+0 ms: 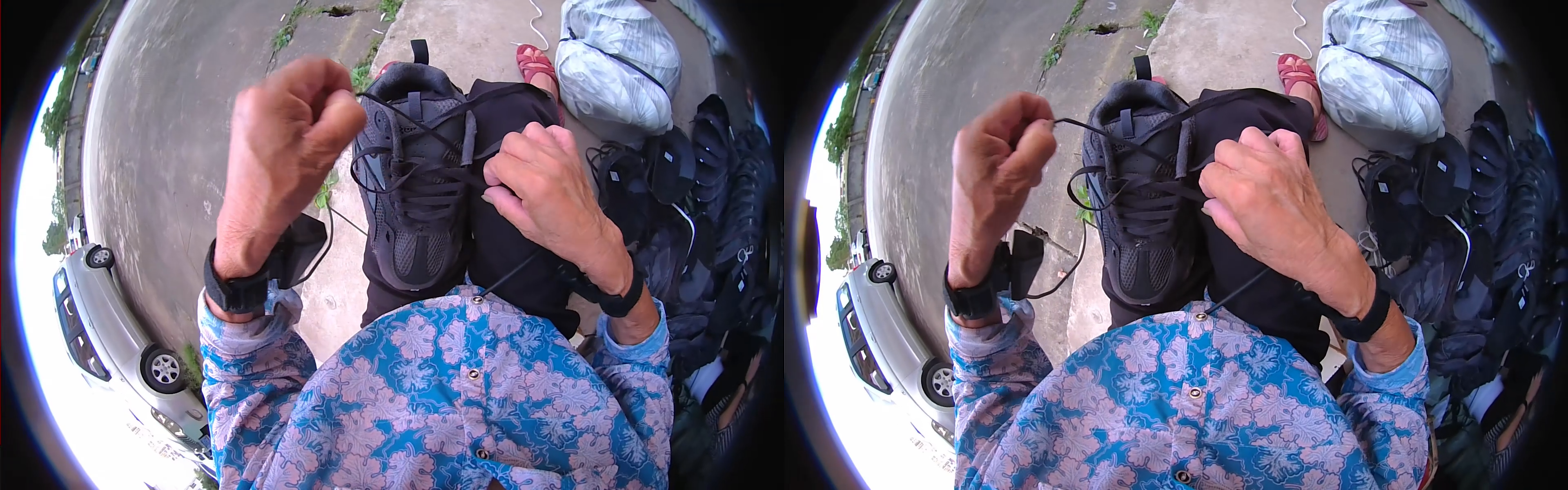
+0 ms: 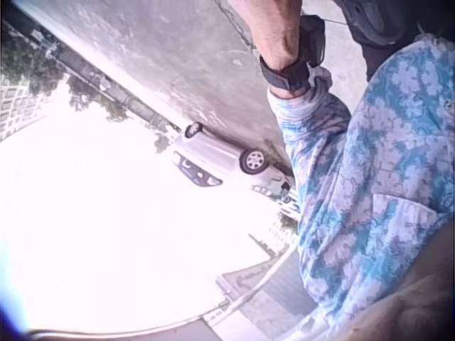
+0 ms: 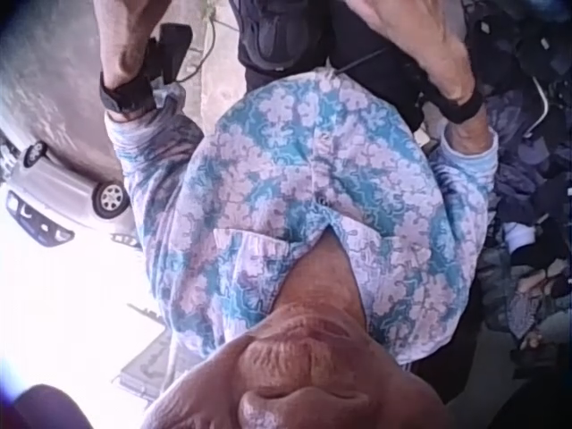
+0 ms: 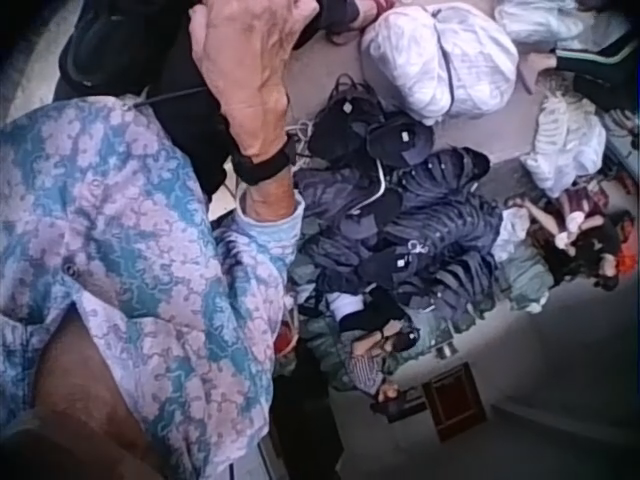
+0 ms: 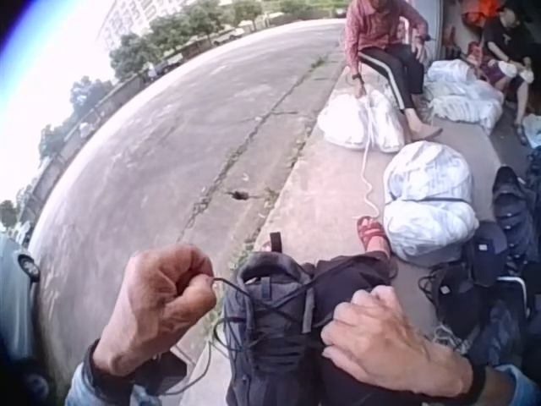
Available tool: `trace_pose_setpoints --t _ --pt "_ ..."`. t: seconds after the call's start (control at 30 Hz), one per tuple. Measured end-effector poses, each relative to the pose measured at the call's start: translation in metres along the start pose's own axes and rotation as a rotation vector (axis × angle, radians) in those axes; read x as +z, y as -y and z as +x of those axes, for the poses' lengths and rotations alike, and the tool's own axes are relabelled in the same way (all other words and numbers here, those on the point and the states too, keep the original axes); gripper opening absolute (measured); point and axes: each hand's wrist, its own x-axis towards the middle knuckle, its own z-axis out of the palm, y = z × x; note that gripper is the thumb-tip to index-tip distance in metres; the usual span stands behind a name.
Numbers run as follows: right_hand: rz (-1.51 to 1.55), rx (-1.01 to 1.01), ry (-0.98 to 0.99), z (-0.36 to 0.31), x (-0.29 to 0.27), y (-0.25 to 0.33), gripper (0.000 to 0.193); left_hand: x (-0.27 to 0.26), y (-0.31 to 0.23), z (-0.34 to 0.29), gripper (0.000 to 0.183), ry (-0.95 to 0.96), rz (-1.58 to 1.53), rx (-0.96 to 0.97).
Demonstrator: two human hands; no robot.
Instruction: Thread laces through the eyelets of a shoe upper.
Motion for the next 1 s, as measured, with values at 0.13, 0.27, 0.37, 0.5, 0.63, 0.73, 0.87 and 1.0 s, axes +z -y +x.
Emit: trace_pose_setpoints --t 0.13,0.27,0.37,0.5,0.63,0.73,0.87,1.0 --pt "0.135 -0.045 -0.109 -0.001 0.001 -0.003 0.022 -0.035 0.009 0.008 0.016 -0.208 0.026 -0.042" --pt "0.399 0.028 -0.116 -0.002 -0.011 -0.001 0.021 -0.066 0.03 0.005 0.02 -0.385 0.13 -0.071" --pt "0.485 0.054 -0.154 -0.003 -0.016 -0.005 0.019 -0.095 0.047 0.003 0.022 -0.544 0.19 -0.096" --pt "0.472 0.151 -0.139 -0.003 -0.014 -0.009 0.015 -0.097 0.062 -0.002 0.025 -0.488 0.124 -0.056" --pt "0.275 0.158 -0.402 0.002 0.001 -0.019 0.012 -0.056 0.05 -0.007 0.039 -0.385 0.132 -0.174" --pt "0.153 0.051 -0.414 0.02 -0.005 -0.006 0.013 -0.023 0.056 -0.019 0.039 -0.052 -0.076 -0.22" --pt "0.137 -0.187 -0.329 0.051 0.005 0.026 0.009 0.012 0.044 -0.037 0.032 0.186 -0.225 -0.231" --pt "0.006 -0.195 -0.305 0.058 0.019 0.02 0.005 0.018 0.046 -0.043 0.027 0.231 -0.305 -0.221"
